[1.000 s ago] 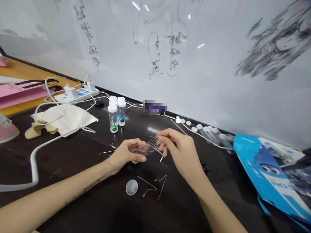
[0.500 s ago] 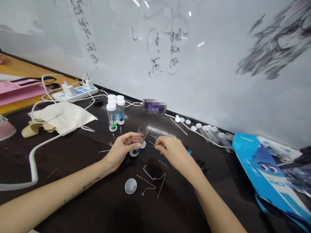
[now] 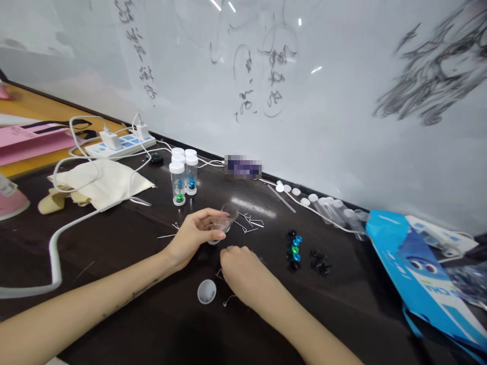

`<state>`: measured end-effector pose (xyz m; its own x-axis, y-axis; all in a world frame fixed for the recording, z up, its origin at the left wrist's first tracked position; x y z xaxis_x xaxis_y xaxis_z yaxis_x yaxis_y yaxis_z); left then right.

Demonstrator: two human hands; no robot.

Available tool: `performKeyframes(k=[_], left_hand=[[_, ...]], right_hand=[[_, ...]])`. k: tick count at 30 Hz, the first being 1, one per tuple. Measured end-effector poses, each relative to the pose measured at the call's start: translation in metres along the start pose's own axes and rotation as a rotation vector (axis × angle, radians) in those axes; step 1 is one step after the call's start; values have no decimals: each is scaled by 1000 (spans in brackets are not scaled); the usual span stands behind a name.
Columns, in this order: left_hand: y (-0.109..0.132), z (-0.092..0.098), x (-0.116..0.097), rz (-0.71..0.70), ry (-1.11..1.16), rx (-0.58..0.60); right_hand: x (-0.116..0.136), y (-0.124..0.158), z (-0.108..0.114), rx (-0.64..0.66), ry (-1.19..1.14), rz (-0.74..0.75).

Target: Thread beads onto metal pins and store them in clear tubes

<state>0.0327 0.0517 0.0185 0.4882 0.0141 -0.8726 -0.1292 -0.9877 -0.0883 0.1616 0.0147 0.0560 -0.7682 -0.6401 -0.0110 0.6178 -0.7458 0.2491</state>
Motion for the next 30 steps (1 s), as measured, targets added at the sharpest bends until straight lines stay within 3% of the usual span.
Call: performKeyframes(k=[7,11,14,17,21,24,30], left_hand=[[2,-7,-4,-144,-130,184],[1,-6,-4,-157,-157,185],[-1,-2,-4,-152,-123,123],[-2,2,0,-65,-56,61],[-1,-1,4,43,-48,95],[0,-5,4,58,-67,136],[2,-6,-4,-2,-94,160]], right_hand=[[6,-2,-6,-5,24,65],[-7,4,7,-46,22,85],[-25,18,32,-152,-149,72],[-37,33,59,-234,-513,121],[-44,45,83,-644,-862,126],[-44,42,82,-850,-808,91],[-41,28,68,-849,-630,45]])
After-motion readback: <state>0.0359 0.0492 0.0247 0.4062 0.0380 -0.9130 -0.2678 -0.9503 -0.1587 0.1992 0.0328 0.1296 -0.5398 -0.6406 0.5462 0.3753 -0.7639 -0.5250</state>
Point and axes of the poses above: each hand's wrist, its own y-axis away from the middle knuckle, its own z-axis out of the back of the hand, x = y × z, the point moved 3 cm from there along -y, towards the middle knuckle, and after that the axes turned 5 degrees about y, right-handed, at the moved point
